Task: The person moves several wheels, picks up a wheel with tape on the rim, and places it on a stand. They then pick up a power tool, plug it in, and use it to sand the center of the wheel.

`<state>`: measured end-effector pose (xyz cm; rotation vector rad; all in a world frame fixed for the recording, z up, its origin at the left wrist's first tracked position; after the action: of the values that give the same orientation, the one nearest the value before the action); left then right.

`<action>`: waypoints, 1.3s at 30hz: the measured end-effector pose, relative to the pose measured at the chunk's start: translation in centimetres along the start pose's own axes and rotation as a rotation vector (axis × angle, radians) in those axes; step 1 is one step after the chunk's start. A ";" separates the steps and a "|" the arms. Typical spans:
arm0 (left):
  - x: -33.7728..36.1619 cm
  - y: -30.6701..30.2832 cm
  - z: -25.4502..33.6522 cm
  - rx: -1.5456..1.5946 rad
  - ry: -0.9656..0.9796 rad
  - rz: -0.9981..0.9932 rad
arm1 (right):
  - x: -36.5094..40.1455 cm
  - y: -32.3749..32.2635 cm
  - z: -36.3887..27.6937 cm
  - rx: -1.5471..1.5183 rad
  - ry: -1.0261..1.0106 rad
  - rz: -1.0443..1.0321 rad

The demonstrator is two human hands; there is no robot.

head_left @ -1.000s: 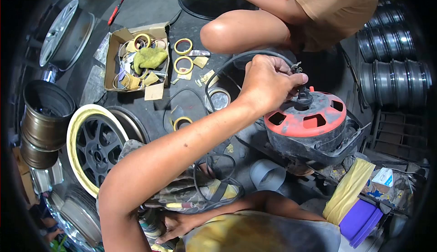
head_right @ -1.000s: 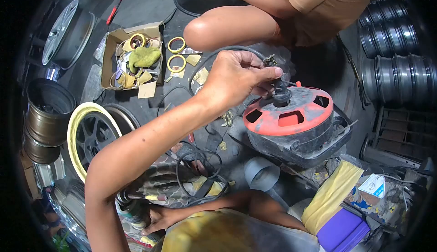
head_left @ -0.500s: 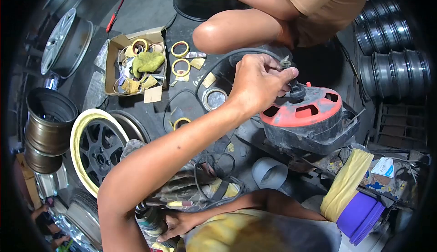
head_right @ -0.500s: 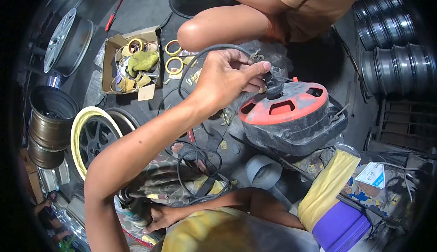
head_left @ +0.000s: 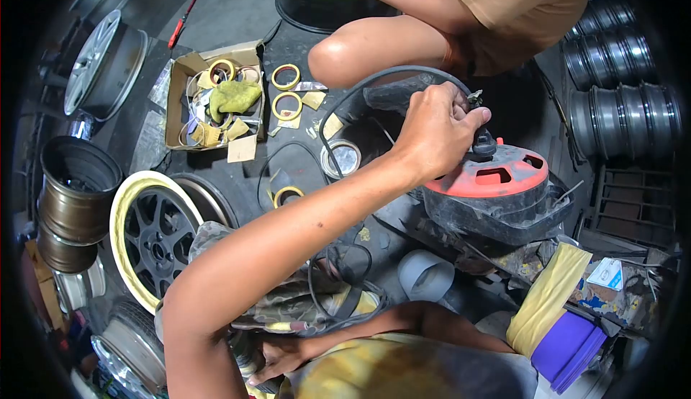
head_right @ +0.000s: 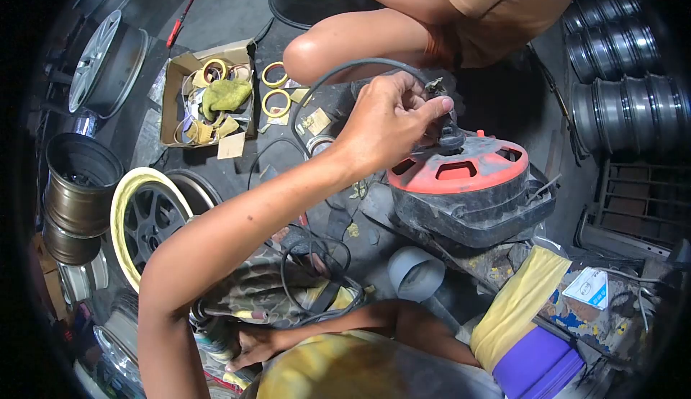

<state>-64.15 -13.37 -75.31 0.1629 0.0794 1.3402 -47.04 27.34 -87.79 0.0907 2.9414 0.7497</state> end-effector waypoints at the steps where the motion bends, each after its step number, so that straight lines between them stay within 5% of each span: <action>1: -0.2 0.0 0.1 -0.045 0.000 -0.001 | 0.0 0.3 0.9 -0.001 0.016 -0.015; 6: -0.6 -0.7 -1.2 0.021 -0.038 -0.110 | -0.6 3.2 7.2 -0.046 0.123 -0.123; 9: 1.1 -1.2 -0.1 -0.075 -0.042 -0.191 | 0.5 -1.4 -4.8 -0.265 -0.146 0.116; 12: 2.4 -1.9 -0.5 0.034 -0.041 -0.106 | 0.3 -1.9 -5.1 -0.060 -0.228 0.141; 13: 2.8 -1.9 -0.7 0.039 -0.042 -0.102 | 0.5 -2.4 -5.5 -0.062 -0.222 0.141; 15: 3.8 -2.2 -1.5 0.212 -0.123 -0.012 | 0.6 -1.6 -4.1 0.130 0.131 -0.111; 22: 7.4 -2.4 -2.3 0.369 -0.187 0.118 | -0.1 0.9 2.0 0.208 0.164 -0.046; 26: 8.1 -1.7 -2.2 0.517 -0.293 0.123 | 0.2 -1.5 -3.7 0.292 -0.039 0.197; 28: 8.0 -1.6 -2.8 0.542 -0.313 0.153 | -0.1 1.0 1.8 0.089 0.387 -0.144; 31: 8.0 -1.5 -3.2 0.557 -0.372 0.163 | 0.3 -0.7 -2.6 0.033 0.175 0.056; 35: 6.9 -2.6 -2.6 0.206 -0.373 -0.009 | -0.4 -0.9 -3.0 0.141 0.059 0.017; 37: 7.0 -3.0 -0.4 -0.127 -0.468 -0.206 | 0.0 -0.3 -0.6 0.237 0.207 -0.069; 39: 7.6 -5.1 4.1 -0.463 -0.405 -0.354 | -0.6 -0.8 -4.6 0.139 0.058 0.040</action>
<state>-56.85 -7.34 -71.87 0.0220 -0.5191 0.9221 -46.97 24.38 -84.07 0.1410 3.0526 0.5616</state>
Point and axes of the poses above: each hand's wrist, its own x-axis away from the middle knuckle, its own y-axis out of the palm, z = x × y, the point moved 7 cm from there along -x, towards the middle knuckle, and after that the axes turned 12 degrees about x, right-handed, at the moved point
